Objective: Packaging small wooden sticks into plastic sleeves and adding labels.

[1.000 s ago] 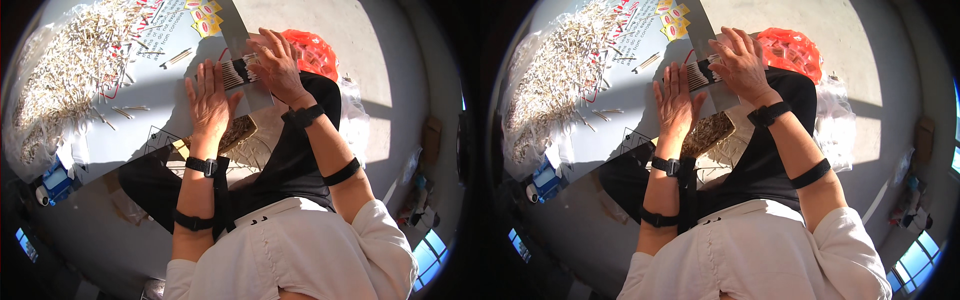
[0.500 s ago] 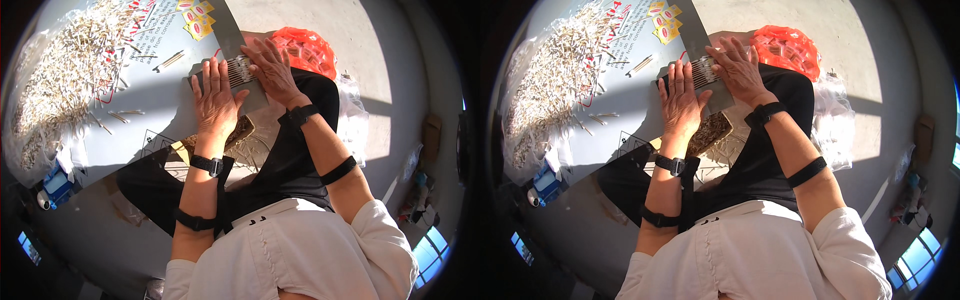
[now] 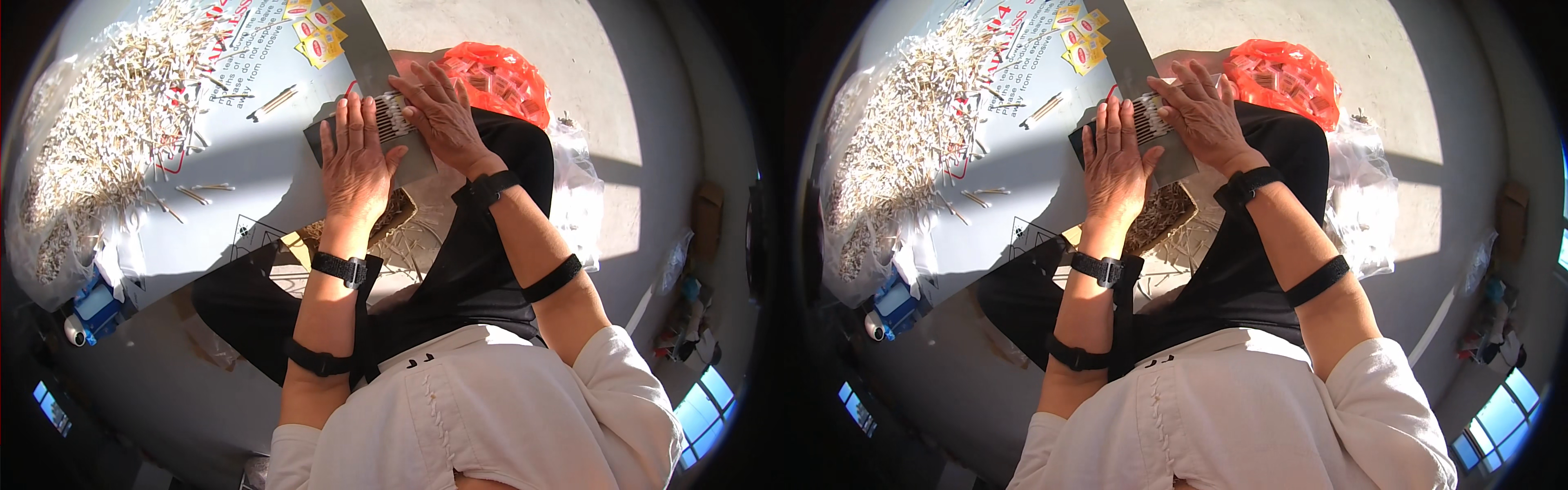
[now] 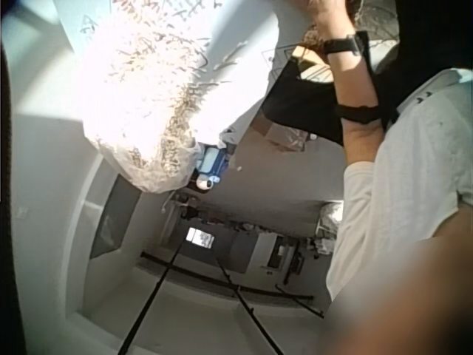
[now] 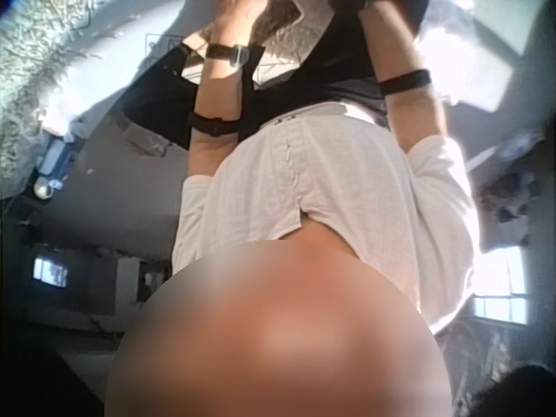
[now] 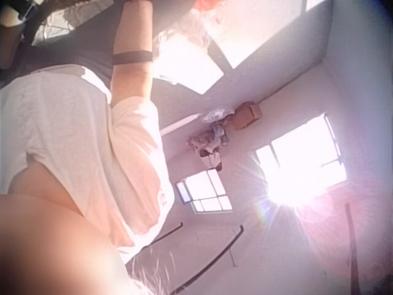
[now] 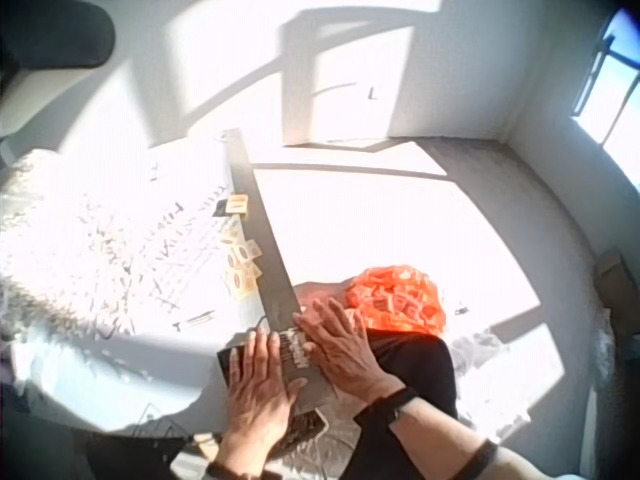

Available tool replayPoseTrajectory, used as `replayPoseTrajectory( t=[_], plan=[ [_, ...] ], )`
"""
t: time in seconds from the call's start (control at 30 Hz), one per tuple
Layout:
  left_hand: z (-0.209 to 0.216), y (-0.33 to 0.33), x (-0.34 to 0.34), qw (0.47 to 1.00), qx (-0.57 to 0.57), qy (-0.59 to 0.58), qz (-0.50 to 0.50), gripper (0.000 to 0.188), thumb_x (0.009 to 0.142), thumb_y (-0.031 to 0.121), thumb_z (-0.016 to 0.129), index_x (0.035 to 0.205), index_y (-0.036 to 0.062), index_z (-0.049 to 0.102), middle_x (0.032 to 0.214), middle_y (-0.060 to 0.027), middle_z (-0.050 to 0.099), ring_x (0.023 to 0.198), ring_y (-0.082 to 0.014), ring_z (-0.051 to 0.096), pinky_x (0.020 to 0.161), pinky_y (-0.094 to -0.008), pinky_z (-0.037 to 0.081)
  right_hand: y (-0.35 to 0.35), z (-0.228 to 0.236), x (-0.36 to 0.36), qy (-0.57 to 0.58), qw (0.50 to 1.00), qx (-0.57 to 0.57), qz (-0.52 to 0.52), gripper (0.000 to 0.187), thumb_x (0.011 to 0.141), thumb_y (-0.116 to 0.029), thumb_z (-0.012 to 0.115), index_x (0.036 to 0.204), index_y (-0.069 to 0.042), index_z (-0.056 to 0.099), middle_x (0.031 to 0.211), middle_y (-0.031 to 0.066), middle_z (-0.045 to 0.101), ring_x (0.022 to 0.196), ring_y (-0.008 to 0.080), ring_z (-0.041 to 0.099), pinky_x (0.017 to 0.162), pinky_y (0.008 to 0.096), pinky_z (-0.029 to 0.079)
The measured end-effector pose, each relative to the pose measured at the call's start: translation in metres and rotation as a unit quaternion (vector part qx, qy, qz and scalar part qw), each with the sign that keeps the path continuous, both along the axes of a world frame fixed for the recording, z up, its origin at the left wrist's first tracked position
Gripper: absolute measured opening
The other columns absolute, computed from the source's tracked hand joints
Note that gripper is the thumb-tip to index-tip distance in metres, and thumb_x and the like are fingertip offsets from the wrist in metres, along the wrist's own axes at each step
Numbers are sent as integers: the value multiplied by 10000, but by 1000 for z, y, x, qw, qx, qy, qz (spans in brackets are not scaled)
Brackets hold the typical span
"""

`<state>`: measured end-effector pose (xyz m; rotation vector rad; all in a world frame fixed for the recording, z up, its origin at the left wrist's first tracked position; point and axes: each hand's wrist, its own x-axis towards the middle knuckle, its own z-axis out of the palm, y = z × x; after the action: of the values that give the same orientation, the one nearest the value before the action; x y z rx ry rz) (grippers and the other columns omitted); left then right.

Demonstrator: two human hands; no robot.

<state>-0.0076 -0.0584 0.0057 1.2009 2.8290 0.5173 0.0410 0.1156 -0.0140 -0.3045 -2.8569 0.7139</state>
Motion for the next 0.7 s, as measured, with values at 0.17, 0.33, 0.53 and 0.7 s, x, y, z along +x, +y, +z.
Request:
replayPoseTrajectory(
  t=[0.17,0.33,0.53,0.7],
  plan=[
    [-1,-1,-1,1000,3,0,-13,750,943,419,551,1509,26,256,1582,-158,229,1473,-306,201,1186,-490,175,0,2,0,-7,1000,-24,9,449,1014,-390,420,1448,-275,446,1558,101,310,1472,320,185,1170,542,67],
    [1,3,0,1000,7,-4,-19,750,937,404,566,1507,24,259,1577,-160,238,1473,-304,202,1187,-489,176,-1,-1,0,13,1000,-14,-2,446,1006,-437,428,1438,-324,450,1542,81,330,1468,294,200,1153,584,103],
    [0,3,-5,999,47,-9,-5,671,991,425,473,1501,34,280,1558,-198,263,1458,-331,234,1180,-472,198,-5,6,-3,53,998,-7,-37,459,1005,-426,450,1438,-274,454,1531,128,334,1465,296,207,1151,570,118],
    [0,7,-21,880,414,-192,132,653,1033,474,359,1482,2,311,1508,-228,349,1408,-313,335,1149,-419,268,8,-7,-6,221,845,-457,-168,589,963,-341,612,1458,-97,409,1463,162,422,1361,224,395,1097,403,331]
  ],
)
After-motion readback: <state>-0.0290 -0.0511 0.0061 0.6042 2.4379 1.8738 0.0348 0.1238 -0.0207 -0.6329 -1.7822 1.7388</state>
